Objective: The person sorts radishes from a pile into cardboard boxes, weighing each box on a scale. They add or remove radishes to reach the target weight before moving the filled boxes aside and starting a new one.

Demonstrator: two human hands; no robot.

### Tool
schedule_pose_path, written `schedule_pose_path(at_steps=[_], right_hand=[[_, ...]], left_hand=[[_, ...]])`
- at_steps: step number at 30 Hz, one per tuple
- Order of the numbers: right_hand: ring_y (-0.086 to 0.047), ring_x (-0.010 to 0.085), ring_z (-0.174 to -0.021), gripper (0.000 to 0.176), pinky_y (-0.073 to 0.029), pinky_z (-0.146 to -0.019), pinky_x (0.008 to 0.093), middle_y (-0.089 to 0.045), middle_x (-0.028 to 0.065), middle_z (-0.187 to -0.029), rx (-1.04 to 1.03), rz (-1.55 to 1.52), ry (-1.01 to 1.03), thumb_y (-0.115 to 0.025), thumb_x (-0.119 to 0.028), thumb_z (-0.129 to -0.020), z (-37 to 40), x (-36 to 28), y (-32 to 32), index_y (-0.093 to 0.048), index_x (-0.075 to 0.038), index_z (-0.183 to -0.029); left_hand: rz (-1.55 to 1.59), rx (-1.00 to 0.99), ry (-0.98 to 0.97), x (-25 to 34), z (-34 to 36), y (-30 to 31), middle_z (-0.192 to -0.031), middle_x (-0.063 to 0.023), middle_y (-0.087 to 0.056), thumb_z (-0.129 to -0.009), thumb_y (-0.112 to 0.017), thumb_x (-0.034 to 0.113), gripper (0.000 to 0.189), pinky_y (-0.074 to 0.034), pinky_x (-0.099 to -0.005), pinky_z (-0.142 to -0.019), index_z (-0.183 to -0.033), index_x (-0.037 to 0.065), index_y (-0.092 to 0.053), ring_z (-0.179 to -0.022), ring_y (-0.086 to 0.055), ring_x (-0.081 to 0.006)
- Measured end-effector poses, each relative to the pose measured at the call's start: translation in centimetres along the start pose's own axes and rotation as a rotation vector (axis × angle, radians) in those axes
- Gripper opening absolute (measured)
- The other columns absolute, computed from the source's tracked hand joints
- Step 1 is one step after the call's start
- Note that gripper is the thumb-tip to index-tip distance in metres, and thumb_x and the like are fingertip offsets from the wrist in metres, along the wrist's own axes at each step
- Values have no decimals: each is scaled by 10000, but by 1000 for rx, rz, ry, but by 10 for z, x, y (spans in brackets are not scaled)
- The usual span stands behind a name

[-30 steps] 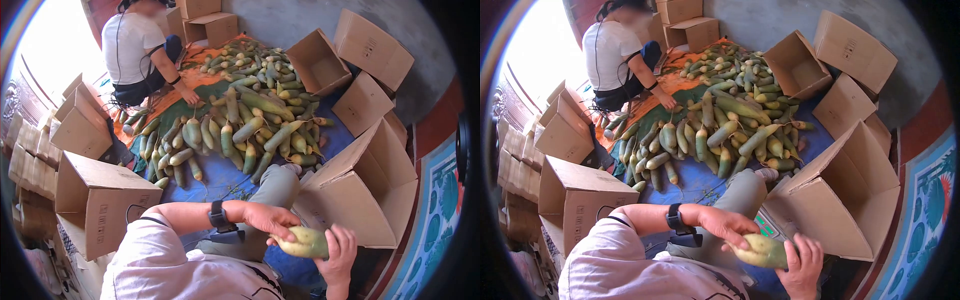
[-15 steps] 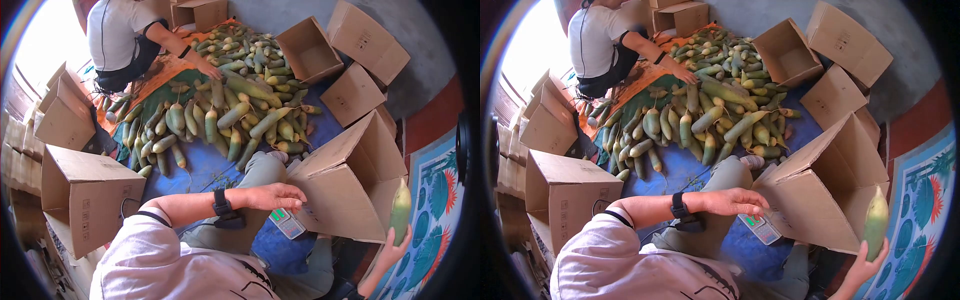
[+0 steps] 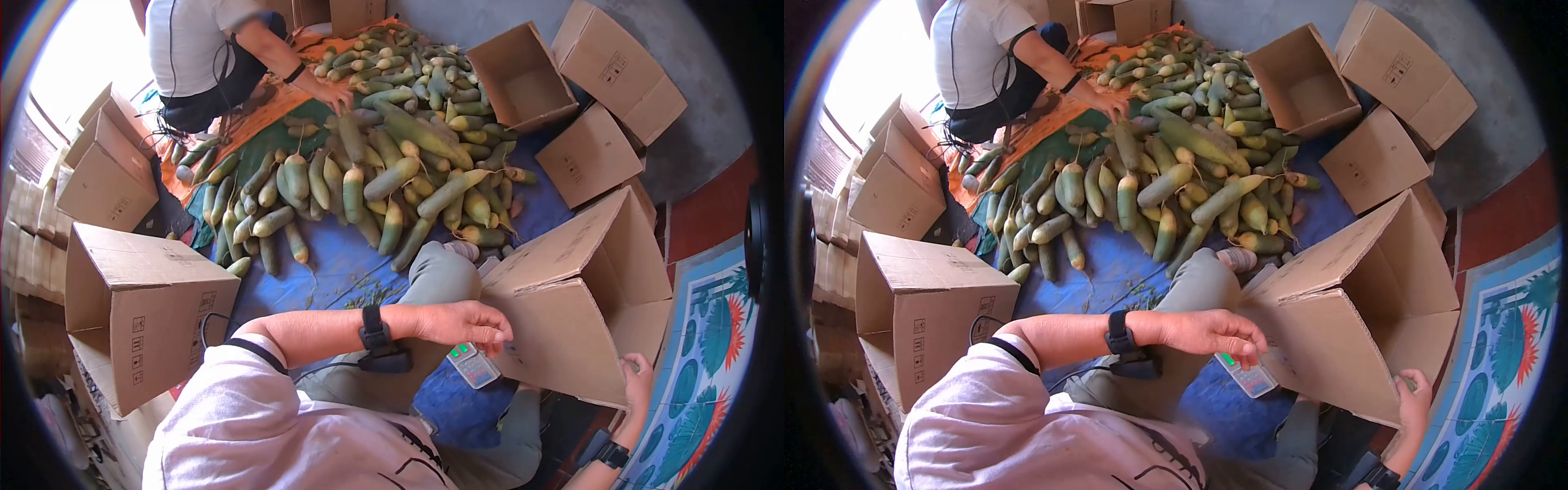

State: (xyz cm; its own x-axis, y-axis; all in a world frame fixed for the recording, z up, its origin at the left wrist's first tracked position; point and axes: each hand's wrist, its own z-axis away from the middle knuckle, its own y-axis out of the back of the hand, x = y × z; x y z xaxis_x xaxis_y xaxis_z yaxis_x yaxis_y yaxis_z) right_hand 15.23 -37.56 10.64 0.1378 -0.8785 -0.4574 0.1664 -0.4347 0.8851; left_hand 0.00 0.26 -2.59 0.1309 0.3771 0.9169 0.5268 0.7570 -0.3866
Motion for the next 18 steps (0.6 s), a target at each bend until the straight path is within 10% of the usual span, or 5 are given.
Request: schedule_pose_path(at_steps=[7,18], right_hand=[[-563,126,-813,125,-434,-743,240,-595,47,-814,-155,-227,-148,-540,-12,-817,5,-13,-4,-597,13,-925],[-472,112,-586,283,-392,-561,252,-497,38,-630,297,-77,164,-475,-235,-939,9,-2,-23,-543,14,-823]], left_hand=[[44,0,0,3,0,-1,-1015,-58,-598,-964,-473,286,347,-457,-284,-857,-1184,19,-494,-939,-582,-130],[108,2,-39,-1,1,-1,-1009,-58,-605,-964,-474,259,325,-454,-284,-857,-1183,20,-500,-942,-582,-137]])
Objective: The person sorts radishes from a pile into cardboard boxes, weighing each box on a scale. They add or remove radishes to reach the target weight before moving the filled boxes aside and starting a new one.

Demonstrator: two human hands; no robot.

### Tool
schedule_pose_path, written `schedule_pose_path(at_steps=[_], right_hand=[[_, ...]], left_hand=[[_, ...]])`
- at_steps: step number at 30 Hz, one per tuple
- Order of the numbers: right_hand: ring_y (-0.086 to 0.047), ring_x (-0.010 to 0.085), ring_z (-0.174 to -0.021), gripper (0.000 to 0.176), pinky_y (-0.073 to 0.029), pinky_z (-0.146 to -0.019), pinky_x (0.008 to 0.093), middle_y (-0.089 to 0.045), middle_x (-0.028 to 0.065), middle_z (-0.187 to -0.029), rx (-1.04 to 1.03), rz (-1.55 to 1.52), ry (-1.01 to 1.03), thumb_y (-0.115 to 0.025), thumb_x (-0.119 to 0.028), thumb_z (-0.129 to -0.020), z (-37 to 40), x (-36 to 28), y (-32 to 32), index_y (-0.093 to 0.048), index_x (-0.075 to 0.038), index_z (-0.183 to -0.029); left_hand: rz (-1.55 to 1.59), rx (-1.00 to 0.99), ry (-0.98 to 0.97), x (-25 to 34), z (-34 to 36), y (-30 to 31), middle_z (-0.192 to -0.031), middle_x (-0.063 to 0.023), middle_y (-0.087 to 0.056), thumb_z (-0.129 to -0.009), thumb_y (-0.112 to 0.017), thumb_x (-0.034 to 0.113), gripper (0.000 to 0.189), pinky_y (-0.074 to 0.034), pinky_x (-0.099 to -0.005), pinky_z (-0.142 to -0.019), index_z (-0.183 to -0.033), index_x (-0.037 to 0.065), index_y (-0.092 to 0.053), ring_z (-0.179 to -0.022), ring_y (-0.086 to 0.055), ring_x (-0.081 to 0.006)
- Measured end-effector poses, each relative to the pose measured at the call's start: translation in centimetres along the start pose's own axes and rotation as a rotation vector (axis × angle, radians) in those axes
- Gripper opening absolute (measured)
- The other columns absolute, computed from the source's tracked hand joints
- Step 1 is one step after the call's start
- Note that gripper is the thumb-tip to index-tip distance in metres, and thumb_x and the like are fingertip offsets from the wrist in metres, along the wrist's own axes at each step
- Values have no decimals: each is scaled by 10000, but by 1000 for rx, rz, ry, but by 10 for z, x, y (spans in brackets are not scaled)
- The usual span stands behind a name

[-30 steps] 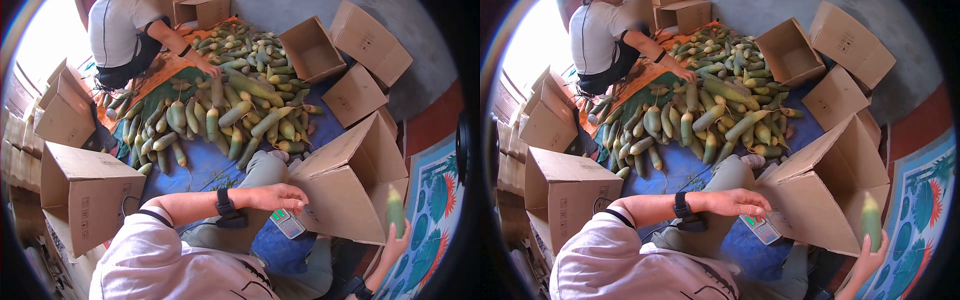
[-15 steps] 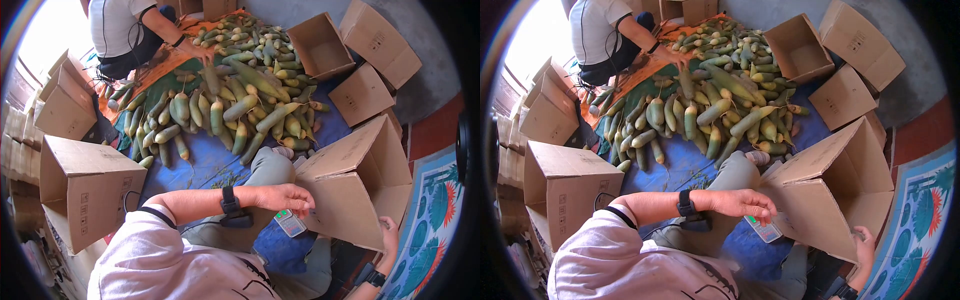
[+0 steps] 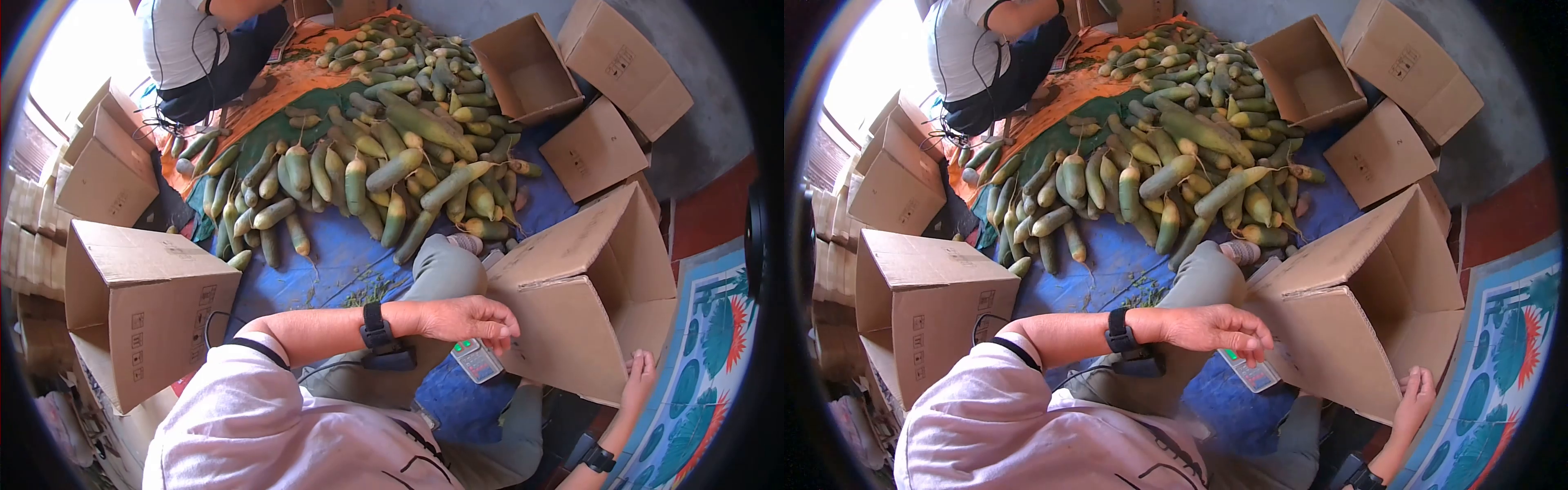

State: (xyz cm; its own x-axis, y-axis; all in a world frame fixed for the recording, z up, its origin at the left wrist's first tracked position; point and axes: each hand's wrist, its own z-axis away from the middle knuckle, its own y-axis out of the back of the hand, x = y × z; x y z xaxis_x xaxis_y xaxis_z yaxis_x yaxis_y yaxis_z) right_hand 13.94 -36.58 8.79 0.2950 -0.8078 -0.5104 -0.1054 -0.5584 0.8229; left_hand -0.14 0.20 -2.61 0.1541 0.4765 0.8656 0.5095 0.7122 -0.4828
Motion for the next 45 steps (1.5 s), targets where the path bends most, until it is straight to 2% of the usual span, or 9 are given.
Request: schedule_pose_path(at_steps=[6,10,16,25,27,32,35,38,45], right_hand=[[-448,118,-560,329,-374,-531,271,-467,39,-606,56,67,8,-427,-256,-962,0,18,-1,-532,21,-819],[-441,123,-550,335,-373,-528,269,-458,41,-599,79,94,8,-413,-253,-966,-1,22,2,-535,24,-824],[-427,120,-545,341,-366,-523,267,-451,38,-599,84,125,-13,-404,-261,-967,2,6,-1,-537,21,-830],[-435,134,-566,326,-369,-535,279,-447,43,-623,122,107,-64,-392,-240,-966,6,24,3,-525,19,-821],[-409,105,-559,324,-330,-513,259,-428,19,-609,153,111,-34,-403,-265,-967,7,28,4,-532,-10,-815],[-434,121,-595,321,-353,-553,272,-451,38,-638,121,174,-53,-386,-255,-969,10,15,7,-534,-5,-832],[-448,138,-618,323,-367,-584,284,-462,53,-651,104,222,-69,-374,-250,-972,12,6,8,-534,-1,-843],[-459,153,-630,327,-376,-602,295,-467,65,-656,94,261,-86,-362,-247,-974,10,2,7,-533,2,-848],[-460,168,-620,331,-381,-607,308,-457,71,-639,86,260,-56,-353,-242,-973,11,-5,5,-524,3,-832]], left_hand=[[149,98,-76,29,16,12,-1015,-83,-618,-951,-495,190,266,-465,-297,-866,-1152,19,-524,-937,-596,-152],[15,483,-228,49,39,62,-977,-98,-631,-944,-494,164,248,-477,-292,-855,-1119,-3,-547,-909,-607,-157],[-88,1103,154,-21,93,189,-1067,-74,-607,-925,-516,252,317,-462,-320,-846,-1165,48,-545,-976,-584,-176],[-362,1546,594,-127,139,316,-1139,-126,-556,-841,-605,259,610,-450,-342,-843,-1356,66,-342,-994,-557,-216],[-418,1707,586,-132,137,321,-1173,-214,-556,-757,-649,263,671,-449,-355,-907,-1321,35,-366,-1096,-550,-312],[-417,1701,535,-149,140,351,-1174,-223,-546,-749,-654,220,675,-444,-372,-909,-1299,17,-318,-1081,-556,-334],[-394,1938,521,-143,126,349,-1061,-228,-574,-712,-706,205,692,-458,-362,-873,-1247,-3,-318,-1002,-585,-291],[-433,1893,566,-141,130,349,-1060,-219,-578,-699,-736,240,739,-471,-356,-851,-1243,-23,-311,-971,-597,-292],[-44,1625,568,-123,137,334,-913,-75,-620,-724,-738,308,402,-499,-301,-628,-968,24,-594,-744,-618,-177]])
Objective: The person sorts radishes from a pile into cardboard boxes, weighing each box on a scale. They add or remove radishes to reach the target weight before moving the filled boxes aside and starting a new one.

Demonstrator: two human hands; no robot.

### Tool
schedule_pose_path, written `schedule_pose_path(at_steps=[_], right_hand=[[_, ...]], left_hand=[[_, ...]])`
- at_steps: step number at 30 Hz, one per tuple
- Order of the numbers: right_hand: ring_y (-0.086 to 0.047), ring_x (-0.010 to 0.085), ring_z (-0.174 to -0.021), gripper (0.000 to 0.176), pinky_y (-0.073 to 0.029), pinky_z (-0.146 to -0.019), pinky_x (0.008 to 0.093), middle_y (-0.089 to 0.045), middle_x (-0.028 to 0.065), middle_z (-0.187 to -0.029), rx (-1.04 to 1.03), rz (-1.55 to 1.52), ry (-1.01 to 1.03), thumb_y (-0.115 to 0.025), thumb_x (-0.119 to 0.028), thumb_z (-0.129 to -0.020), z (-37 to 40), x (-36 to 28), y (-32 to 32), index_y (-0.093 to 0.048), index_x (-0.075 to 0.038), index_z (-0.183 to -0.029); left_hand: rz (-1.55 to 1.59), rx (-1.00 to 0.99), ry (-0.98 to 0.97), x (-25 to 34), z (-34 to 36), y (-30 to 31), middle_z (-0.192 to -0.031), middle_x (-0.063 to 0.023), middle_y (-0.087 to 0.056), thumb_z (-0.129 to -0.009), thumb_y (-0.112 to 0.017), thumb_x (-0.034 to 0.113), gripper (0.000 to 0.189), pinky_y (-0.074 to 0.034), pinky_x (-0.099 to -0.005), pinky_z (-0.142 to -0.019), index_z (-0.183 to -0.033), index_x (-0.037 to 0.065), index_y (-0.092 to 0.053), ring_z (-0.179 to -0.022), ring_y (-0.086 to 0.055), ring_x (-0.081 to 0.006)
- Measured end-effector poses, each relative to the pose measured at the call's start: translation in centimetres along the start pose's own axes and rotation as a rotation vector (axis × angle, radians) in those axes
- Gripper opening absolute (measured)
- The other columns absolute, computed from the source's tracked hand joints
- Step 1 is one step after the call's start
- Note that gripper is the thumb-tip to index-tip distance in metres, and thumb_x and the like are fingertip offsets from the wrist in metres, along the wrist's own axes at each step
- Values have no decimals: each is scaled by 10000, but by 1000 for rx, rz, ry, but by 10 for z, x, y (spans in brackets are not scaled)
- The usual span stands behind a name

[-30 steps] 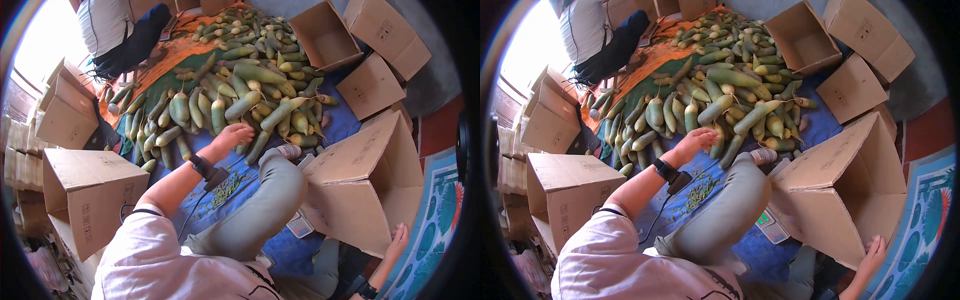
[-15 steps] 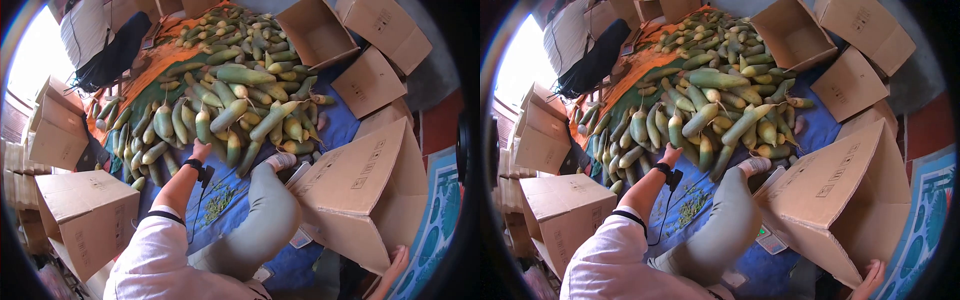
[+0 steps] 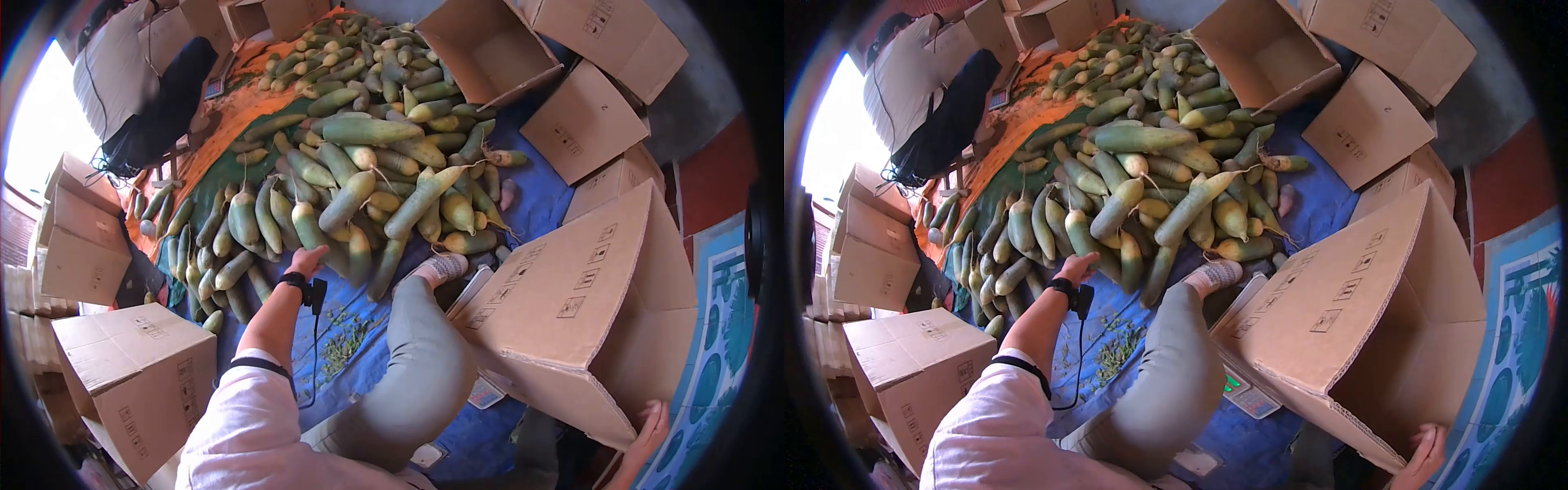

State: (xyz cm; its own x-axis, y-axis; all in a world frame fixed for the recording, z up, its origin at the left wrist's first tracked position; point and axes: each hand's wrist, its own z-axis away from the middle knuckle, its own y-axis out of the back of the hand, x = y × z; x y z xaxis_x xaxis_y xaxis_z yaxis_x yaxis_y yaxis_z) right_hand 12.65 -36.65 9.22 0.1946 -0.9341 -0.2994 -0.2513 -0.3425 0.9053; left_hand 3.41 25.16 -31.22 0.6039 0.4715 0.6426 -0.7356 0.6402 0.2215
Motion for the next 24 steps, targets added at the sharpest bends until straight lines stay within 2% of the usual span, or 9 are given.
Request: schedule_pose_path(at_steps=[5,7,9,11,13,16,19,21,24], right_hand=[[-439,154,-594,331,-374,-580,297,-435,64,-626,16,-35,5,-363,-239,-969,-1,6,-3,-513,7,-806],[-433,148,-586,329,-370,-564,291,-430,62,-624,17,-46,-15,-367,-237,-968,-2,2,-4,-510,8,-801],[-432,141,-577,322,-367,-537,281,-430,61,-624,22,-93,1,-375,-234,-965,-2,-5,-7,-512,8,-803],[-454,146,-576,308,-380,-540,287,-451,67,-624,31,-92,2,-382,-218,-957,-1,-7,-7,-520,11,-806],[-476,152,-576,294,-392,-542,294,-471,72,-625,46,-90,0,-389,-203,-950,0,-6,-8,-529,14,-809],[-504,150,-577,268,-392,-503,294,-482,83,-628,74,-127,-5,-420,-189,-932,2,-10,-10,-535,12,-797],[-511,188,-572,269,-399,-525,323,-488,108,-625,76,-162,-20,-427,-185,-926,3,-13,-10,-536,18,-788],[-507,291,-599,270,-394,-584,386,-505,154,-637,85,-94,31,-441,-178,-915,2,-12,-10,-525,27,-761],[-533,290,-646,210,-418,-611,374,-529,157,-688,97,-104,52,-469,-143,-901,1,-24,-2,-538,27,-799]], left_hand=[[138,-285,70,-31,22,12,-895,-74,-644,-774,-705,307,393,-537,-291,-598,-1024,28,-586,-729,-654,-198],[-81,-512,-188,-85,-8,27,-908,-97,-653,-789,-694,317,420,-545,-303,-614,-1047,8,-573,-743,-666,-214],[-725,-545,-828,-83,42,38,-916,-101,-650,-805,-680,345,442,-548,-304,-632,-1065,9,-558,-739,-664,-217],[168,-562,269,-78,75,31,-879,-110,-639,-833,-653,342,400,-543,-326,-639,-1041,17,-547,-716,-654,-232],[141,-599,368,-93,88,31,-855,-74,-630,-828,-655,381,377,-525,-333,-612,-1002,59,-564,-702,-635,-207],[165,-651,402,-105,106,35,-877,-70,-632,-841,-643,370,351,-518,-327,-638,-1007,70,-570,-700,-630,-205],[147,-731,289,-75,154,45,-998,-97,-613,-836,-639,392,479,-498,-336,-761,-1142,40,-531,-826,-618,-212],[93,-739,3,-33,199,55,-1001,-106,-611,-859,-616,361,472,-492,-335,-778,-1162,13,-518,-833,-613,-215],[133,-828,-197,10,247,59,-1012,-105,-606,-873,-599,341,469,-487,-323,-786,-1176,-4,-503,-867,-602,-193]])
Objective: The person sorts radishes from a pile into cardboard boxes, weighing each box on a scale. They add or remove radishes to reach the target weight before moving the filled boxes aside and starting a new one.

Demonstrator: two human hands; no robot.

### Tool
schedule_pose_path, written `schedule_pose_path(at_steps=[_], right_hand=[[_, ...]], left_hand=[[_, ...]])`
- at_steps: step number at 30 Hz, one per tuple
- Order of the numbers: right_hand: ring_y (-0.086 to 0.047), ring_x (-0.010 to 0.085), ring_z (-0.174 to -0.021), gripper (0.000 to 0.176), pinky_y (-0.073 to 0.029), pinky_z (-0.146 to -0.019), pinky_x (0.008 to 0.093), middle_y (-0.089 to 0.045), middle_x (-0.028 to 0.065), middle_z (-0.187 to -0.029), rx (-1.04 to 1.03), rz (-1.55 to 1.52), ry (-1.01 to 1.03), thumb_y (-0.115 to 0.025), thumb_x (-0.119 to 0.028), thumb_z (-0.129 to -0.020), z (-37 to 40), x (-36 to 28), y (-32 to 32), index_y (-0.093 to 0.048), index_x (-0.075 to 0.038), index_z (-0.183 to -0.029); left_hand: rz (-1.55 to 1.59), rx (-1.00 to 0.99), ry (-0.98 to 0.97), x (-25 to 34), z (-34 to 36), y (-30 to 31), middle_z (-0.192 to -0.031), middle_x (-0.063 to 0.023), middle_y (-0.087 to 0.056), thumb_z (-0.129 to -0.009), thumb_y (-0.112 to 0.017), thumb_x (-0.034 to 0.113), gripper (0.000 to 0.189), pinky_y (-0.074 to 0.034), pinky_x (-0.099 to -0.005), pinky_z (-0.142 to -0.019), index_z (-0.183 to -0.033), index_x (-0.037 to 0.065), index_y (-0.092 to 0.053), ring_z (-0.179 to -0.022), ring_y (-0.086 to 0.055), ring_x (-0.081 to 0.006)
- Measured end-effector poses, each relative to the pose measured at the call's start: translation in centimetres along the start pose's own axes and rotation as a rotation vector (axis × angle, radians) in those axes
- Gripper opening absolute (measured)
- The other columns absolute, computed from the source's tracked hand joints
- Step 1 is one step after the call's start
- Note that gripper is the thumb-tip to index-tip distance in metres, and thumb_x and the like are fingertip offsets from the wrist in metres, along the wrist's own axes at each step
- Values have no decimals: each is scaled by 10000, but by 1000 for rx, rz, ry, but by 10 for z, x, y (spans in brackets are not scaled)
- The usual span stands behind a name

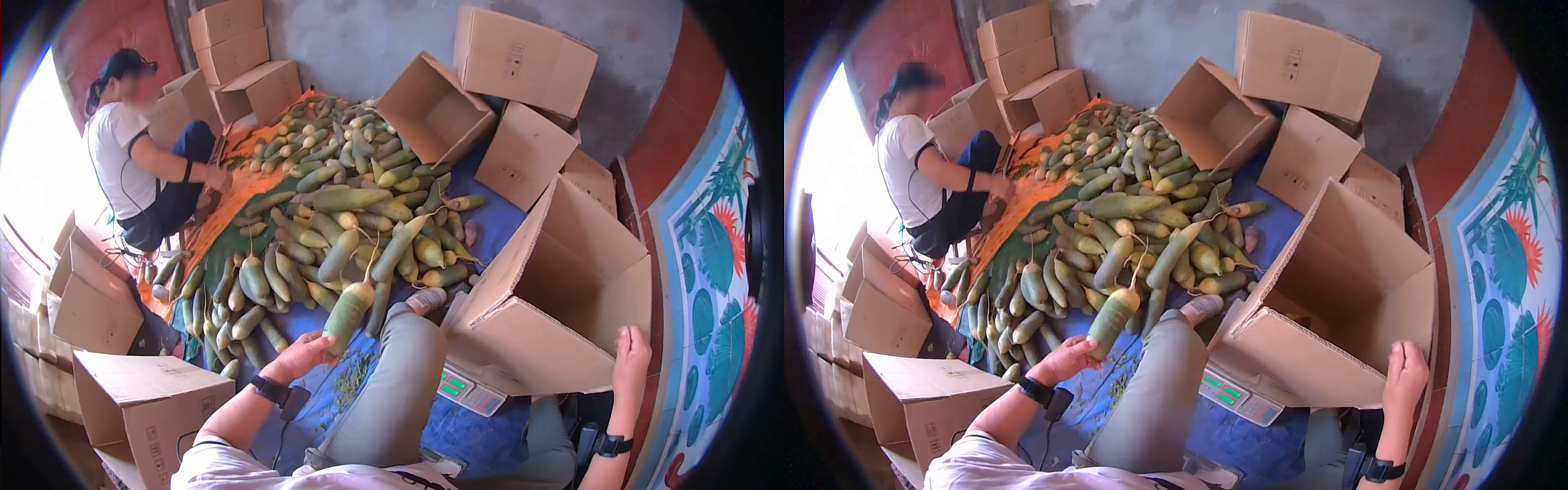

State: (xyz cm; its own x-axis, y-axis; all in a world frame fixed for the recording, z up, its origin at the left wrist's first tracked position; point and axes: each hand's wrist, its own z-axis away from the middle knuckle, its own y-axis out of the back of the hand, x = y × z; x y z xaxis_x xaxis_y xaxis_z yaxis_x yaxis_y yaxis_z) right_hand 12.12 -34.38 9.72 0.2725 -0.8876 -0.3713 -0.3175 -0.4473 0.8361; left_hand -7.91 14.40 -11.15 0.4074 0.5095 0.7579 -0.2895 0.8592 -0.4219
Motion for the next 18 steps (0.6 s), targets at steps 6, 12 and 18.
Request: schedule_pose_path(at_steps=[6,12,18], right_hand=[[-526,340,-1005,372,-425,-856,427,-542,158,-1098,133,-1,417,-667,-141,-730,29,-95,26,-553,-58,-1074],[-514,281,-1070,663,-374,-927,492,-527,91,-1163,-5,233,988,-771,-212,-601,63,-152,22,-484,-136,-1194],[-566,260,-707,628,-452,-636,389,-552,85,-847,-59,148,791,-775,-197,-584,85,-102,18,-481,-55,-1120]], left_hand=[[-189,-296,-225,82,58,-94,-948,-84,-595,-745,-688,474,663,-458,-275,-703,-1147,-17,-497,-815,-570,-150],[-229,-842,21,76,61,-156,-1009,-48,-557,-773,-695,424,723,-457,-258,-685,-1274,-28,-435,-829,-532,-124],[-314,-983,-60,65,49,-189,-932,-42,-557,-862,-592,412,597,-456,-250,-693,-1246,-25,-459,-770,-529,-112]])
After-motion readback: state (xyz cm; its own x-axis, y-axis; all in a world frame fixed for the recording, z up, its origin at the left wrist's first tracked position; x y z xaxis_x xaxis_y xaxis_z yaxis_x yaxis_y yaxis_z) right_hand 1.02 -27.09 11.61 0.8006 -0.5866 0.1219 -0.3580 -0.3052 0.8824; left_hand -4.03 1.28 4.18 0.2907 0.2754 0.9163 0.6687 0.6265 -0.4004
